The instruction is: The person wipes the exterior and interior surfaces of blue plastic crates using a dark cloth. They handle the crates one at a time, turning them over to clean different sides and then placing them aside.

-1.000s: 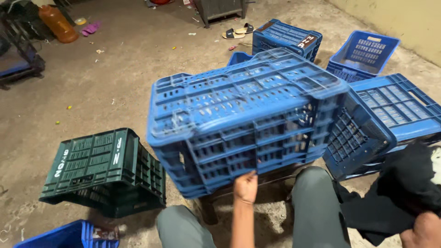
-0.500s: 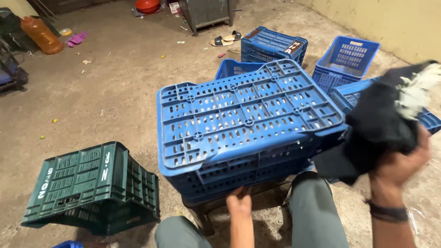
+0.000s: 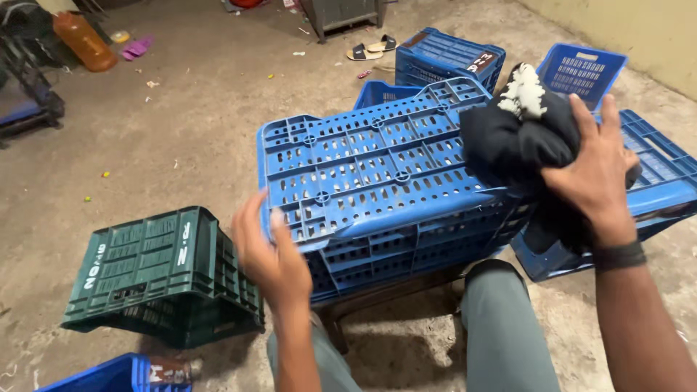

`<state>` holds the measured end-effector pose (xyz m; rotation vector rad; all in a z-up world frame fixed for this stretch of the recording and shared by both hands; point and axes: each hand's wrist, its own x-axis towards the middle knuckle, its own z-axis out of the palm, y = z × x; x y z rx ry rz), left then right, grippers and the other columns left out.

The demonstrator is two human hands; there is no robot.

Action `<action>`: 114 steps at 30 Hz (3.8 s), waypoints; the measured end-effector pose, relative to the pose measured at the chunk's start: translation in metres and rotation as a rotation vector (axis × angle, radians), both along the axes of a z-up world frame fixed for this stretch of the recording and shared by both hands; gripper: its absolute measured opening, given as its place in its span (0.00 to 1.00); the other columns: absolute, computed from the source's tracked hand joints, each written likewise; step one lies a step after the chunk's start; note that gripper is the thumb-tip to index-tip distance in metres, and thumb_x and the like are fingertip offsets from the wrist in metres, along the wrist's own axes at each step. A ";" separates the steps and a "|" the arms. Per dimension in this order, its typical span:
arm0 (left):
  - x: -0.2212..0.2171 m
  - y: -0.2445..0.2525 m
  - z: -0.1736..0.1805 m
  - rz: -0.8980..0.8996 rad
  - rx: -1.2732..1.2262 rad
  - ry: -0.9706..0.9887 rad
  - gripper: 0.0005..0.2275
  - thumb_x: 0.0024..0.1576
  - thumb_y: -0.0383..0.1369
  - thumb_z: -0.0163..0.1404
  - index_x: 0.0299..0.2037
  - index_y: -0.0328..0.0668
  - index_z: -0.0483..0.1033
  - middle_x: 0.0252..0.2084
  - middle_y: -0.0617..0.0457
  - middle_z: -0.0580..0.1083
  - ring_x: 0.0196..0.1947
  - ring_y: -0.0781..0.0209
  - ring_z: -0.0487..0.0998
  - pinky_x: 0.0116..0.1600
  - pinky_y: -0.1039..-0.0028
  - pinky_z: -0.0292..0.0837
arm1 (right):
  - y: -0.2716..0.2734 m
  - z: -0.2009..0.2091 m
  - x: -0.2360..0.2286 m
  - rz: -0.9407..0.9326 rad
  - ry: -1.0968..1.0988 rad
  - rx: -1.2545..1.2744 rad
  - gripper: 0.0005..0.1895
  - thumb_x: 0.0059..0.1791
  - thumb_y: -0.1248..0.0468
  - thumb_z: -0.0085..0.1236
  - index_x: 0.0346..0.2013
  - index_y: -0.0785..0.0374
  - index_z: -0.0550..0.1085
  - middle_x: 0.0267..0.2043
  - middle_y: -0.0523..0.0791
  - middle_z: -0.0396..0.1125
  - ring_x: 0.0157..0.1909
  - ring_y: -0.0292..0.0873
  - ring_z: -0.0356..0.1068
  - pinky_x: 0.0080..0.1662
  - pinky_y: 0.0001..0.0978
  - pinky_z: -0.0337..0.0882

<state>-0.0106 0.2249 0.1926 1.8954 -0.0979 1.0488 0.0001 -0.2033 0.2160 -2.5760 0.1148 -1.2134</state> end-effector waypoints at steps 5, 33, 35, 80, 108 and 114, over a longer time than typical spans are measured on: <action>0.088 0.013 -0.008 0.034 0.427 0.276 0.23 0.66 0.43 0.42 0.65 0.31 0.67 0.68 0.31 0.64 0.67 0.27 0.58 0.67 0.49 0.50 | 0.003 0.001 0.030 -0.117 0.172 0.067 0.35 0.35 0.61 0.64 0.60 0.49 0.77 0.55 0.49 0.70 0.56 0.60 0.68 0.57 0.52 0.66; 0.105 0.036 -0.032 0.155 0.229 0.535 0.23 0.59 0.47 0.49 0.58 0.40 0.74 0.48 0.32 0.76 0.49 0.30 0.75 0.52 0.47 0.68 | 0.038 0.030 0.039 0.099 0.109 -0.311 0.31 0.36 0.69 0.63 0.54 0.45 0.79 0.55 0.43 0.71 0.50 0.53 0.69 0.50 0.48 0.63; 0.103 0.035 -0.038 0.188 0.305 0.513 0.22 0.56 0.41 0.51 0.59 0.41 0.73 0.47 0.32 0.77 0.47 0.31 0.76 0.51 0.47 0.68 | 0.036 0.021 0.048 0.032 0.023 -0.229 0.31 0.34 0.67 0.64 0.54 0.51 0.78 0.57 0.47 0.70 0.50 0.56 0.68 0.48 0.51 0.61; 0.116 0.058 -0.045 -0.126 -0.459 0.503 0.40 0.60 0.66 0.21 0.67 0.43 0.65 0.67 0.46 0.65 0.66 0.48 0.65 0.67 0.59 0.55 | 0.290 0.003 0.042 0.404 -0.087 -0.043 0.31 0.32 0.70 0.59 0.51 0.52 0.77 0.52 0.47 0.69 0.51 0.55 0.65 0.53 0.52 0.61; 0.091 0.018 -0.020 0.065 -0.089 0.361 0.37 0.64 0.59 0.27 0.70 0.33 0.60 0.74 0.36 0.56 0.72 0.38 0.59 0.70 0.56 0.55 | 0.135 -0.007 0.082 -0.117 -0.034 -0.209 0.29 0.34 0.67 0.61 0.50 0.47 0.81 0.51 0.45 0.72 0.51 0.57 0.68 0.52 0.53 0.61; 0.090 0.030 -0.024 -0.251 -0.420 0.130 0.37 0.65 0.60 0.26 0.73 0.34 0.57 0.72 0.35 0.64 0.70 0.41 0.67 0.71 0.60 0.60 | 0.305 -0.005 0.005 0.635 -0.147 -0.101 0.38 0.29 0.71 0.58 0.56 0.57 0.76 0.58 0.49 0.68 0.51 0.55 0.65 0.54 0.51 0.62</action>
